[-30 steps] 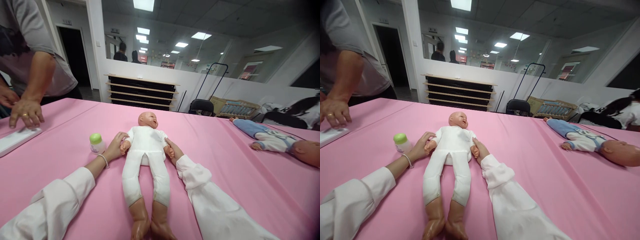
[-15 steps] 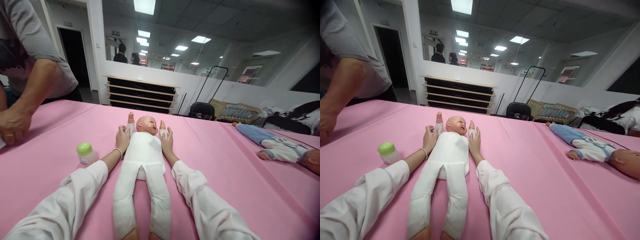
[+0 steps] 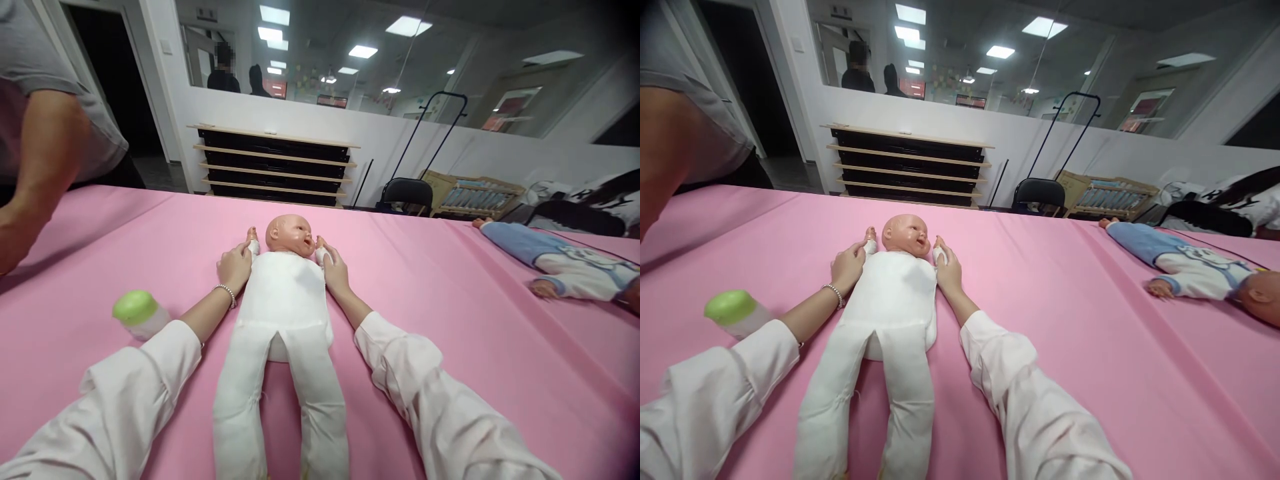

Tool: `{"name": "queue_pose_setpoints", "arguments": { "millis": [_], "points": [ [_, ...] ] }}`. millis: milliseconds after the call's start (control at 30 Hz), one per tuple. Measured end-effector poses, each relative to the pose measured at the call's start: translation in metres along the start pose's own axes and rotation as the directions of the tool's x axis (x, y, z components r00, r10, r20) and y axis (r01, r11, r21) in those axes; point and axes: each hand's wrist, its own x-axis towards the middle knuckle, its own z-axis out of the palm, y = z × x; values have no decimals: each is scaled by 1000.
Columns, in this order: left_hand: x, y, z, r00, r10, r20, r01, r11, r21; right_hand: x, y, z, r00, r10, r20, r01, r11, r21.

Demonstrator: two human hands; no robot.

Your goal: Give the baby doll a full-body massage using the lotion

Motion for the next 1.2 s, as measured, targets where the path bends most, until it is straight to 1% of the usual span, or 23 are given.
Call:
{"name": "queue_pose_setpoints", "arguments": {
  "millis": [367,567,767,933,1067,1133,1200],
  "points": [
    [-1,-1,1,999,48,15,-46,995,-92,-1,-1,0,1000,24,-8,-24,999,-39],
    [-1,-2,1,999,50,6,-49,995,-87,0,0,-1,999,34,-1,-34,999,-34],
    [-1,-2,1,999,49,18,-47,993,-113,-1,2,0,999,-24,38,25,999,-25],
    [-1,-1,1,999,48,20,-45,992,-115,-3,-2,1,1000,4,26,-3,1000,-26],
    [-2,-2,0,998,56,15,-54,991,-124,-3,-1,1,999,-23,31,24,999,-23],
    [-2,-3,1,996,83,18,-79,986,-148,-3,0,1,999,-37,30,38,999,-35],
    [-2,-4,1,991,137,10,-133,975,-178,-4,-1,1,997,-83,-6,82,995,-60]
  ]
}}
